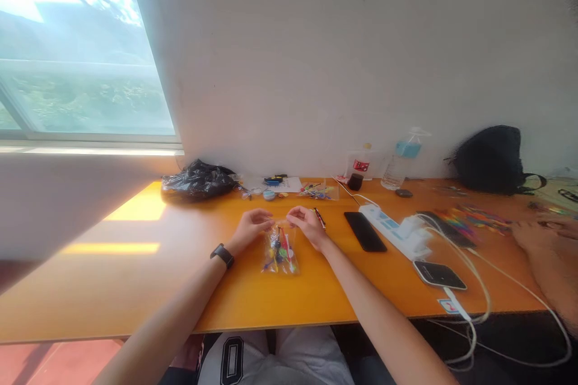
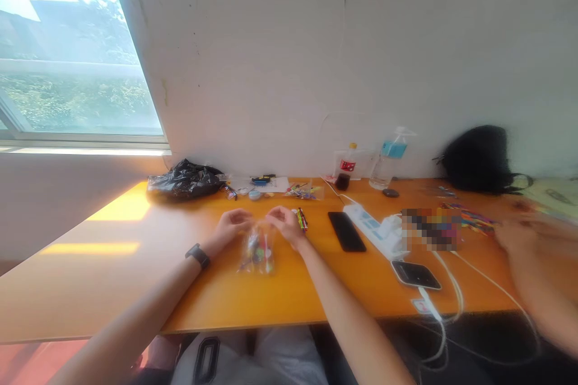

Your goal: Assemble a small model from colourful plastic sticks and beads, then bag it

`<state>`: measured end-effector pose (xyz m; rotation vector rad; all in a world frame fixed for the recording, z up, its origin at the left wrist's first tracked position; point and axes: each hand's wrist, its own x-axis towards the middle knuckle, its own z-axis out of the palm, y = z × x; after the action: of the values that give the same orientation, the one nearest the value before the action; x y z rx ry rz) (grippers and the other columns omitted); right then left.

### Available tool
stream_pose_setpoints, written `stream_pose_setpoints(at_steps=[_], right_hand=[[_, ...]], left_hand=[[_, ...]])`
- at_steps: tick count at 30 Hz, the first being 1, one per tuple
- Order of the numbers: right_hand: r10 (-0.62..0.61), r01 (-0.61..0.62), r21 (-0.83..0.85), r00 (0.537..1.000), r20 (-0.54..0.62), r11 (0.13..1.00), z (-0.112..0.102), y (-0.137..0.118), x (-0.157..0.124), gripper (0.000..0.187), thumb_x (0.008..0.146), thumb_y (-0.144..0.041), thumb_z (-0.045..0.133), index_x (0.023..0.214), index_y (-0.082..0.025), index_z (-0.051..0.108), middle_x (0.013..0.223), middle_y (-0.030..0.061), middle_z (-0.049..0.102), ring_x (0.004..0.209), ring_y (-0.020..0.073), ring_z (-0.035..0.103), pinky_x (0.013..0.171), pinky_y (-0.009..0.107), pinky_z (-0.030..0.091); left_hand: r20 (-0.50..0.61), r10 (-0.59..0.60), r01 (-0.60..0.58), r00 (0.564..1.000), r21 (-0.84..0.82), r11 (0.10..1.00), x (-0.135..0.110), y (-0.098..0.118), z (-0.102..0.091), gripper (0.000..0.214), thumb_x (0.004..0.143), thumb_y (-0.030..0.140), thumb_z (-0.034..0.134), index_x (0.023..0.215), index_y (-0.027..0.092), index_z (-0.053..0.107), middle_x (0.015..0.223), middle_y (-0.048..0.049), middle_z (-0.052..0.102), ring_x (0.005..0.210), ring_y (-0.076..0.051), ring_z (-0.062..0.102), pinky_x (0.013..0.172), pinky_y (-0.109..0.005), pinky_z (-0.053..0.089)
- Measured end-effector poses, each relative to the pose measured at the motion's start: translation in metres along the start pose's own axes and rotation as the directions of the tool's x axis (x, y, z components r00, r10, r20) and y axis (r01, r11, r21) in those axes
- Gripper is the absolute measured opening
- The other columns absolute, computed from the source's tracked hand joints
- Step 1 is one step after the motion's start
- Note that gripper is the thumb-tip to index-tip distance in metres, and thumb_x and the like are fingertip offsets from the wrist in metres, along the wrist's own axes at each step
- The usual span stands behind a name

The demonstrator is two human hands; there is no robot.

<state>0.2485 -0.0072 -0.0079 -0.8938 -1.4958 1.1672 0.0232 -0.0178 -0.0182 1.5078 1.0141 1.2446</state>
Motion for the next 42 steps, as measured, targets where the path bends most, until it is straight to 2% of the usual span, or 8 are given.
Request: stream_pose_setpoints(at_steps=[3, 11, 16, 21, 24, 26, 35, 42], right_hand=[[0.046, -0.046, 0.015, 0.999, 0.009, 0.999, 0.002, 0.003, 0.0, 0.032, 0.074, -0.04, 0.079, 0.098, -0.02, 0.071, 0.091, 0.0034, 0.072, 0.079, 0.0178, 0.065, 0.074, 0.03, 0.052], [0.048, -0.048, -0.009, 0.999, -0.017, 0.999, 0.0, 0.008, 0.003, 0.024, 0.069, -0.036, 0.078, 0.084, -0.017, 0.079, 0.079, 0.0047, 0.075, 0.068, 0.016, 0.063, 0.069, 0.03, 0.051], [0.018, -0.021, -0.03, 0.997, -0.08, 0.999, 0.0, 0.011, 0.005, 0.019, 0.07, -0.032, 0.072, 0.08, -0.02, 0.082, 0.081, 0.0064, 0.078, 0.073, 0.0188, 0.066, 0.076, 0.034, 0.053], [-0.029, 0.029, -0.037, 1.0, 0.003, 0.999, 0.0, 0.008, 0.002, 0.019, 0.076, -0.031, 0.07, 0.086, -0.02, 0.082, 0.083, 0.0047, 0.076, 0.074, 0.018, 0.066, 0.077, 0.033, 0.053], [0.023, -0.023, -0.012, 0.999, 0.035, 1.0, 0.001, 0.011, 0.001, 0.03, 0.077, -0.036, 0.075, 0.103, -0.023, 0.08, 0.088, 0.0039, 0.077, 0.079, 0.0199, 0.069, 0.077, 0.033, 0.054], [0.039, -0.038, -0.029, 0.999, 0.036, 0.999, 0.001, 0.014, 0.002, 0.029, 0.076, -0.039, 0.078, 0.099, -0.023, 0.08, 0.09, 0.0048, 0.077, 0.082, 0.0214, 0.07, 0.077, 0.033, 0.055], [0.035, -0.033, -0.017, 0.993, 0.108, 0.999, 0.0, 0.006, -0.001, 0.032, 0.076, -0.043, 0.08, 0.097, -0.02, 0.081, 0.091, 0.0061, 0.079, 0.074, 0.0188, 0.069, 0.071, 0.03, 0.053], [0.036, -0.036, -0.032, 0.999, 0.001, 0.999, 0.001, 0.014, 0.003, 0.029, 0.072, -0.039, 0.079, 0.092, -0.019, 0.084, 0.087, 0.007, 0.079, 0.075, 0.0192, 0.068, 0.076, 0.033, 0.053]], left_hand=[[0.025, -0.01, 0.011, 1.0, -0.025, 1.0, 0.0, 0.001, 0.0, 0.056, 0.073, 0.047, 0.085, 0.115, 0.014, 0.071, 0.097, -0.0112, 0.078, 0.088, -0.024, 0.073, 0.081, -0.035, 0.058], [0.1, 0.002, -0.007, 0.995, 0.049, 0.999, -0.003, 0.008, 0.003, 0.032, 0.075, 0.043, 0.081, 0.089, 0.014, 0.075, 0.091, -0.0107, 0.078, 0.085, -0.024, 0.071, 0.077, -0.034, 0.056], [0.018, -0.01, 0.01, 1.0, 0.013, 1.0, -0.002, 0.007, 0.001, 0.021, 0.081, 0.034, 0.072, 0.087, 0.015, 0.078, 0.092, -0.0096, 0.078, 0.086, -0.022, 0.07, 0.081, -0.033, 0.055], [0.019, -0.005, 0.004, 1.0, 0.044, 0.999, -0.002, 0.003, -0.001, 0.029, 0.078, 0.042, 0.079, 0.083, 0.014, 0.076, 0.083, -0.008, 0.077, 0.078, -0.021, 0.07, 0.076, -0.032, 0.054], [0.024, 0.016, -0.017, 1.0, 0.015, 1.0, -0.002, 0.001, -0.001, 0.042, 0.073, 0.044, 0.085, 0.103, 0.015, 0.076, 0.092, -0.0087, 0.078, 0.085, -0.023, 0.071, 0.081, -0.034, 0.056], [0.038, 0.006, -0.007, 0.999, 0.02, 1.0, -0.002, 0.002, 0.0, 0.048, 0.074, 0.046, 0.084, 0.11, 0.016, 0.076, 0.1, -0.0104, 0.079, 0.091, -0.025, 0.072, 0.086, -0.036, 0.056], [0.081, 0.028, -0.037, 0.996, 0.115, 0.993, -0.004, 0.008, 0.003, 0.036, 0.078, 0.048, 0.08, 0.09, 0.013, 0.077, 0.091, -0.0102, 0.078, 0.083, -0.023, 0.071, 0.077, -0.031, 0.055], [0.087, -0.057, 0.055, 0.995, 0.026, 0.998, -0.007, 0.014, 0.002, 0.036, 0.079, 0.043, 0.08, 0.099, 0.013, 0.076, 0.099, -0.0111, 0.078, 0.088, -0.022, 0.072, 0.077, -0.029, 0.055]])
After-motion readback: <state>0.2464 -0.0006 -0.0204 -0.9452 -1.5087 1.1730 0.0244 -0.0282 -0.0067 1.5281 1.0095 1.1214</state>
